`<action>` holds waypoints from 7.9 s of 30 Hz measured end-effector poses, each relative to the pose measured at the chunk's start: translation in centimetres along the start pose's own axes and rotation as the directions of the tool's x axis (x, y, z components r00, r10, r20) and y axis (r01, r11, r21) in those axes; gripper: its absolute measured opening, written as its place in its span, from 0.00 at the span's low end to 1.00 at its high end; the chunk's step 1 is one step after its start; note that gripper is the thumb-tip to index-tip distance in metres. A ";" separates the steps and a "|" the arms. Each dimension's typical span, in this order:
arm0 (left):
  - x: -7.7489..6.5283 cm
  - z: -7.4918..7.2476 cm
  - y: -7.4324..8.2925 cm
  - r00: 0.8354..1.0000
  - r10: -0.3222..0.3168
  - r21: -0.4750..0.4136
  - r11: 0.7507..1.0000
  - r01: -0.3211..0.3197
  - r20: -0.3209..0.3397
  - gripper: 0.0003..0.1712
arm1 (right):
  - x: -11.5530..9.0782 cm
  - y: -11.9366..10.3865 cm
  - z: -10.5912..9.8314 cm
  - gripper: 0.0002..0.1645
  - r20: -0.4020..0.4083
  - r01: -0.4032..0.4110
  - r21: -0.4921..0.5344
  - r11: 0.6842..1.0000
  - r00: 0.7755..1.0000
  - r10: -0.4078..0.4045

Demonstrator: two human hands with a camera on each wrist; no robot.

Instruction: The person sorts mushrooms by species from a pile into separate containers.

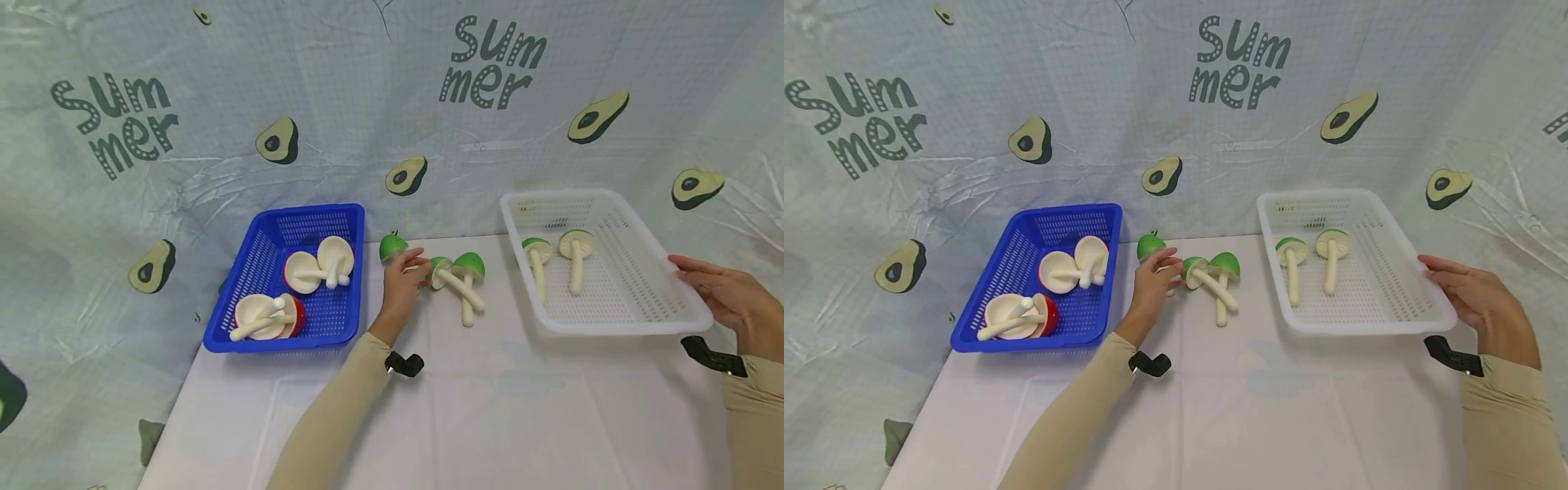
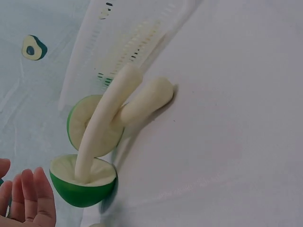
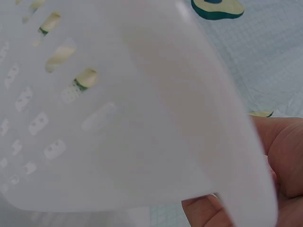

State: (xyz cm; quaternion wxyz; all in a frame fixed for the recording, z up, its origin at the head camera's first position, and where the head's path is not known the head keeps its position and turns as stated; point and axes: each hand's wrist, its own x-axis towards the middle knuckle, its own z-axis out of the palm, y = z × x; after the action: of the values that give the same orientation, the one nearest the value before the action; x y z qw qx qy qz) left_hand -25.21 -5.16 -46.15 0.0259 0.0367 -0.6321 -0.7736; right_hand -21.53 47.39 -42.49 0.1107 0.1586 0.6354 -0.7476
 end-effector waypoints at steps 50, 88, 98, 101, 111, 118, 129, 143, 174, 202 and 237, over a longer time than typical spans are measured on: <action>2.8 -3.5 -2.5 0.987 -0.053 0.307 0.947 0.097 -0.150 0.25 | 0.1 -0.1 0.1 0.17 0.004 0.010 -0.015 1.000 1.000 -0.010; 0.9 -1.6 0.0 0.982 -0.161 -0.069 0.985 0.155 -0.098 0.31 | 0.2 0.0 -0.1 0.19 -0.005 -0.003 0.026 1.000 1.000 0.003; 1.0 -0.9 0.4 0.983 -0.180 -0.129 0.976 0.174 -0.035 0.30 | 0.2 0.1 -0.1 0.17 -0.008 0.001 0.003 1.000 1.000 -0.001; 0.9 -0.8 0.6 0.984 -0.175 -0.132 0.976 0.170 -0.024 0.30 | 0.2 0.1 0.0 0.17 -0.008 0.006 0.016 1.000 1.000 -0.005; 0.5 0.1 2.2 0.989 -0.145 -0.090 0.985 0.145 0.013 0.29 | 0.0 0.0 0.2 0.18 -0.006 0.007 0.042 0.999 1.000 -0.007; 0.5 0.6 3.0 0.992 -0.122 -0.056 0.991 0.123 0.030 0.29 | 0.0 -0.1 0.3 0.18 0.011 0.004 0.069 0.998 1.000 -0.005; 0.2 1.4 3.8 0.991 -0.098 -0.020 0.995 0.100 0.086 0.28 | 0.0 0.1 0.1 0.18 0.008 0.009 0.042 0.999 1.000 -0.010; 0.3 2.9 4.3 0.983 -0.117 -0.013 0.993 0.120 0.144 0.29 | 0.2 0.2 -0.1 0.19 0.017 0.009 0.039 0.999 1.000 -0.010; 0.9 6.4 4.1 0.964 -0.117 0.050 0.993 0.108 0.240 0.25 | -0.1 0.0 0.2 0.18 0.007 -0.009 0.038 0.999 1.000 0.009; 0.7 10.0 2.6 0.948 -0.162 0.096 0.985 0.141 0.274 0.24 | 0.3 0.3 -0.2 0.19 0.037 0.017 0.036 0.999 0.999 -0.018; 0.1 14.2 1.3 0.917 -0.127 0.030 0.992 0.125 0.379 0.27 | 0.2 0.2 0.0 0.17 0.005 0.008 0.008 1.000 1.000 -0.008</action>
State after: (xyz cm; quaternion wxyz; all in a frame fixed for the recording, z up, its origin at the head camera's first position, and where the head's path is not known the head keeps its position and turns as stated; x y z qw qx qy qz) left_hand -26.58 8.45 -42.09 -0.1469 -0.0734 -0.6234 -0.7644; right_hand -21.60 47.40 -42.77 0.1087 0.1548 0.6327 -0.7509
